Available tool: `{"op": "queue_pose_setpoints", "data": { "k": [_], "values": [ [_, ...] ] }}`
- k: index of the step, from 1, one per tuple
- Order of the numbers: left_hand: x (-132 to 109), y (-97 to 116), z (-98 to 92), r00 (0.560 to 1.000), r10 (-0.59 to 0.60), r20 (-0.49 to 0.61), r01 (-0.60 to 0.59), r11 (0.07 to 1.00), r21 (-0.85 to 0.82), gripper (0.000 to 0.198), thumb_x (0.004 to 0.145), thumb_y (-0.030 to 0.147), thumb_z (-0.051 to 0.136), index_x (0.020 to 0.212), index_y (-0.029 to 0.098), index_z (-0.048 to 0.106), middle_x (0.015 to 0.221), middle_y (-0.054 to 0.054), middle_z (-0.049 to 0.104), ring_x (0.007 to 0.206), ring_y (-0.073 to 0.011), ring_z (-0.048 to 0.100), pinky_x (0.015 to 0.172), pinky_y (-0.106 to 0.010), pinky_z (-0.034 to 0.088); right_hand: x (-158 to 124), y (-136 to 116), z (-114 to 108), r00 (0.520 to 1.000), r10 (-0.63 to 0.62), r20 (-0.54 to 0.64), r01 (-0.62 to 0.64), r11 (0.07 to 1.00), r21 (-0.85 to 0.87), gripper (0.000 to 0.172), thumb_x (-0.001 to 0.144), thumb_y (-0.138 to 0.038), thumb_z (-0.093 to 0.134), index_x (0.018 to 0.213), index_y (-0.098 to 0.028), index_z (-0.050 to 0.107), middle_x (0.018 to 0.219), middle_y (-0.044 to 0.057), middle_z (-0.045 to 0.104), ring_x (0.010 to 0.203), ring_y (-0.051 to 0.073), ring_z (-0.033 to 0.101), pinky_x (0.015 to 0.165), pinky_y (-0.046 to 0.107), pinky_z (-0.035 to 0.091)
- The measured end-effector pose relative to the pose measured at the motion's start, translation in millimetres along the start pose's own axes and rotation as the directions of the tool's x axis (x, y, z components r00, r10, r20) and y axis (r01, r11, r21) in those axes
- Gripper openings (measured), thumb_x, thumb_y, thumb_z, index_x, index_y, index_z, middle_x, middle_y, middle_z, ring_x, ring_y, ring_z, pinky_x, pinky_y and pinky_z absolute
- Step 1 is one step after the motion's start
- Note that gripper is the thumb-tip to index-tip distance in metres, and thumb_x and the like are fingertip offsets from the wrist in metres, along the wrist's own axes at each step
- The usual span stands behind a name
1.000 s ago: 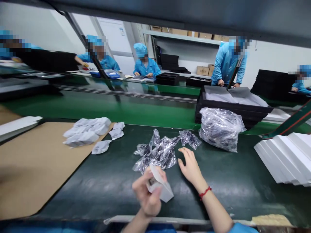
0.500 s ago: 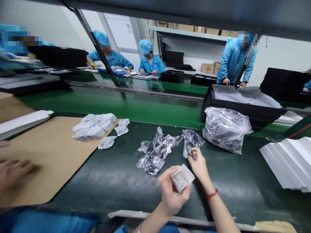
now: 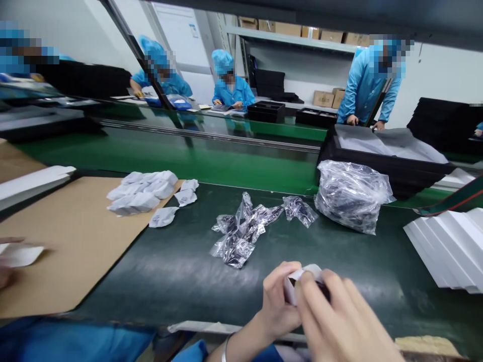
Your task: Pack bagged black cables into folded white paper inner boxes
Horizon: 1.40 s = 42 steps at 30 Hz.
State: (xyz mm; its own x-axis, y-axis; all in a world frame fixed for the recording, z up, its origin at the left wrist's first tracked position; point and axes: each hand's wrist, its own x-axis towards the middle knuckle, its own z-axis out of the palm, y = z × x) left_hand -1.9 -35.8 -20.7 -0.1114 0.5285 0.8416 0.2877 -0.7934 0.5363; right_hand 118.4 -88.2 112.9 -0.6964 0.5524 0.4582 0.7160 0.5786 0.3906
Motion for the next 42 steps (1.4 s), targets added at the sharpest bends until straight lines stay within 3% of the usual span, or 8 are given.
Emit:
{"op": "queue_pose_setpoints", "data": {
  "k": [4, 10, 17, 20, 22, 30, 34, 42],
  "values": [
    [1, 1, -5.7, 0.998, -0.057, -0.012, 0.057, 0.998, -0.001, 0.054, 0.086, 0.041, 0.064, 0.129, 0.018, 0.039, 0.096, -0.008, 0.065, 0.076, -0.0188, 0.070, 0.066, -0.030, 0.061, 20, -4, 8, 0.994, 0.105, 0.032, -0.108, 0.987, 0.116, 0.038, 0.089, -0.003, 0.030, 0.111, -0.014, 0.060, 0.096, 0.008, 0.064, 0.087, 0.019, 0.057, 0.073, 0.030, 0.049],
    [-2, -5, -7.8, 0.992, -0.124, 0.002, 0.123, 0.987, -0.099, 0.059, 0.082, 0.041, 0.070, 0.127, 0.019, 0.038, 0.094, -0.006, 0.062, 0.068, -0.0153, 0.065, 0.058, -0.027, 0.056, -6, -2, 13, 0.962, 0.229, -0.152, -0.205, 0.966, 0.159, 0.026, 0.087, -0.009, 0.056, 0.112, -0.017, 0.058, 0.119, 0.013, 0.052, 0.112, 0.024, 0.048, 0.091, 0.036, 0.039],
    [3, -7, -9.7, 0.998, -0.062, 0.001, 0.061, 0.980, -0.188, 0.050, 0.087, 0.040, 0.065, 0.126, 0.023, 0.039, 0.092, -0.005, 0.059, 0.072, -0.0154, 0.060, 0.061, -0.026, 0.051, -7, -18, 31, 0.943, 0.317, -0.102, -0.264, 0.899, 0.350, 0.036, 0.086, -0.009, 0.050, 0.119, -0.021, 0.060, 0.134, 0.010, 0.050, 0.133, 0.030, 0.038, 0.097, 0.042, 0.038],
    [8, -3, -13.4, 0.995, -0.098, -0.008, 0.095, 0.978, -0.184, 0.050, 0.084, 0.050, 0.066, 0.120, 0.024, 0.043, 0.085, -0.002, 0.056, 0.070, -0.0151, 0.056, 0.059, -0.025, 0.046, -17, -25, 40, 0.761, 0.616, -0.204, -0.396, 0.690, 0.607, 0.039, 0.086, -0.010, 0.059, 0.122, -0.024, 0.058, 0.124, 0.009, 0.055, 0.117, 0.021, 0.054, 0.092, 0.033, 0.049],
    [9, 0, -15.2, 0.994, -0.110, -0.020, 0.105, 0.980, -0.168, 0.050, 0.085, 0.059, 0.062, 0.117, 0.024, 0.046, 0.082, -0.001, 0.055, 0.069, -0.0154, 0.055, 0.059, -0.025, 0.045, -23, -30, 44, 0.683, 0.726, -0.078, -0.443, 0.496, 0.747, 0.035, 0.091, -0.019, 0.057, 0.125, -0.026, 0.059, 0.119, 0.007, 0.061, 0.101, 0.017, 0.063, 0.082, 0.026, 0.054],
    [9, 15, -12.2, 0.996, -0.084, -0.040, 0.080, 0.994, -0.080, 0.024, 0.091, 0.028, 0.054, 0.115, 0.022, 0.049, 0.089, -0.004, 0.058, 0.071, -0.0155, 0.055, 0.064, -0.028, 0.047, -15, -25, 46, 0.688, 0.591, 0.421, -0.480, -0.064, 0.875, 0.026, 0.094, -0.036, 0.054, 0.105, -0.026, 0.076, 0.108, 0.008, 0.070, 0.101, 0.020, 0.067, 0.084, 0.023, 0.056],
    [12, 23, -8.8, 0.984, -0.177, 0.002, 0.177, 0.981, -0.085, 0.021, 0.095, 0.033, 0.042, 0.111, 0.020, 0.047, 0.090, -0.005, 0.056, 0.076, -0.0176, 0.056, 0.067, -0.031, 0.049, -11, -26, 42, 0.680, 0.630, 0.375, -0.505, 0.031, 0.863, 0.027, 0.090, -0.034, 0.062, 0.113, -0.027, 0.074, 0.105, 0.008, 0.069, 0.092, 0.017, 0.068, 0.078, 0.020, 0.056],
    [-1, 13, -4.7, 0.994, 0.052, 0.097, -0.060, 0.995, 0.085, 0.039, 0.095, 0.035, 0.039, 0.129, 0.017, 0.040, 0.098, -0.012, 0.060, 0.070, -0.0194, 0.058, 0.061, -0.033, 0.049, -19, -41, 35, 0.779, 0.625, -0.054, -0.483, 0.652, 0.584, 0.032, 0.088, -0.013, 0.059, 0.118, -0.020, 0.068, 0.113, 0.010, 0.062, 0.095, 0.016, 0.067, 0.077, 0.020, 0.056]
  ]
}}
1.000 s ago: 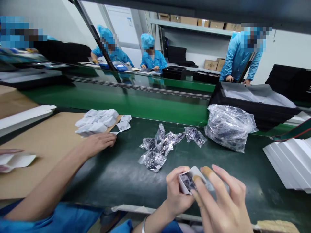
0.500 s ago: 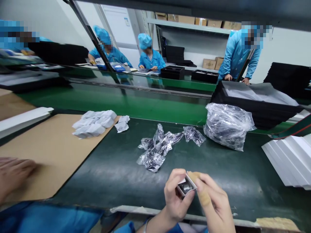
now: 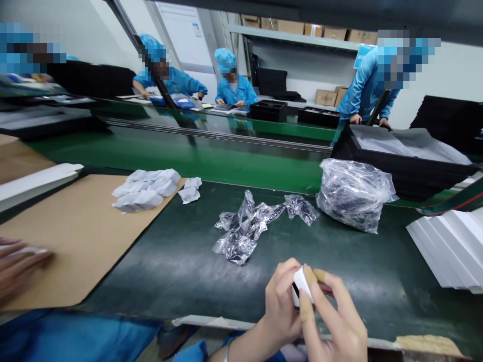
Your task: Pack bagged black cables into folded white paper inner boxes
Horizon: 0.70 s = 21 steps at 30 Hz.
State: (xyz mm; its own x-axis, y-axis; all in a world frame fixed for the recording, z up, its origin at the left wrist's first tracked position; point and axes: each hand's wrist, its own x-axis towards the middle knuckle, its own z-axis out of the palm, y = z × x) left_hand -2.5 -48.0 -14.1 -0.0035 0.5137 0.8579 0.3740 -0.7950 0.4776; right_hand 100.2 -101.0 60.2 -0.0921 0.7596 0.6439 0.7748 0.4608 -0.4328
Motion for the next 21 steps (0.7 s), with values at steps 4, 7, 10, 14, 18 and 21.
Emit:
{"op": "queue_pose_setpoints", "data": {
  "k": [4, 7, 10, 14, 18, 21],
  "values": [
    [-9, -1, -1.5, 0.994, -0.106, 0.038, 0.107, 0.994, -0.019, 0.051, 0.097, 0.038, 0.035, 0.141, 0.013, 0.028, 0.098, -0.014, 0.064, 0.071, -0.0211, 0.063, 0.059, -0.034, 0.052, -3, 0, 2, 0.993, -0.117, -0.024, 0.110, 0.975, -0.191, 0.030, 0.088, -0.011, 0.057, 0.117, -0.015, 0.065, 0.111, 0.012, 0.062, 0.092, 0.016, 0.066, 0.078, 0.023, 0.055],
    [-7, 3, -3.3, 0.993, -0.107, 0.045, 0.107, 0.994, -0.011, 0.047, 0.099, 0.039, 0.034, 0.138, 0.013, 0.033, 0.097, -0.014, 0.065, 0.075, -0.0215, 0.065, 0.061, -0.034, 0.055, -5, 3, 1, 0.983, -0.184, -0.009, 0.171, 0.932, -0.321, 0.022, 0.087, -0.013, 0.059, 0.107, -0.014, 0.067, 0.105, 0.012, 0.066, 0.085, 0.018, 0.066, 0.073, 0.026, 0.055],
    [-4, 7, -2.7, 0.997, -0.076, 0.019, 0.076, 0.997, -0.015, 0.039, 0.098, 0.031, 0.039, 0.133, 0.016, 0.039, 0.099, -0.012, 0.066, 0.077, -0.0205, 0.065, 0.065, -0.035, 0.057, -12, 10, 0, 0.937, -0.339, 0.086, 0.340, 0.829, -0.443, 0.015, 0.083, -0.012, 0.060, 0.090, -0.017, 0.071, 0.096, 0.010, 0.070, 0.082, 0.020, 0.067, 0.070, 0.030, 0.055],
    [-5, 10, 3.3, 0.991, -0.136, -0.018, 0.135, 0.990, -0.033, 0.035, 0.094, 0.021, 0.046, 0.130, 0.018, 0.043, 0.100, -0.011, 0.068, 0.074, -0.0189, 0.066, 0.064, -0.034, 0.058, -31, 17, 4, 0.828, -0.477, 0.295, 0.553, 0.609, -0.569, 0.015, 0.081, -0.015, 0.059, 0.087, -0.015, 0.073, 0.094, 0.012, 0.073, 0.081, 0.026, 0.069, 0.065, 0.035, 0.055],
    [-7, 8, 4.9, 0.992, -0.119, -0.049, 0.116, 0.991, -0.060, 0.045, 0.088, 0.019, 0.059, 0.130, 0.020, 0.043, 0.096, -0.008, 0.070, 0.072, -0.0190, 0.068, 0.060, -0.031, 0.059, -36, 10, 10, 0.830, -0.473, 0.295, 0.540, 0.555, -0.633, 0.017, 0.082, -0.015, 0.063, 0.095, -0.015, 0.074, 0.100, 0.013, 0.073, 0.080, 0.023, 0.069, 0.060, 0.031, 0.056],
    [-6, 3, -1.8, 0.986, -0.147, 0.077, 0.152, 0.987, -0.059, 0.042, 0.091, 0.026, 0.054, 0.131, 0.019, 0.042, 0.100, -0.011, 0.070, 0.080, -0.0220, 0.069, 0.066, -0.034, 0.060, -23, 8, 8, 0.925, -0.336, 0.177, 0.377, 0.763, -0.525, 0.025, 0.088, -0.018, 0.056, 0.108, -0.016, 0.071, 0.111, 0.013, 0.070, 0.088, 0.022, 0.070, 0.070, 0.031, 0.059]
  ]
}}
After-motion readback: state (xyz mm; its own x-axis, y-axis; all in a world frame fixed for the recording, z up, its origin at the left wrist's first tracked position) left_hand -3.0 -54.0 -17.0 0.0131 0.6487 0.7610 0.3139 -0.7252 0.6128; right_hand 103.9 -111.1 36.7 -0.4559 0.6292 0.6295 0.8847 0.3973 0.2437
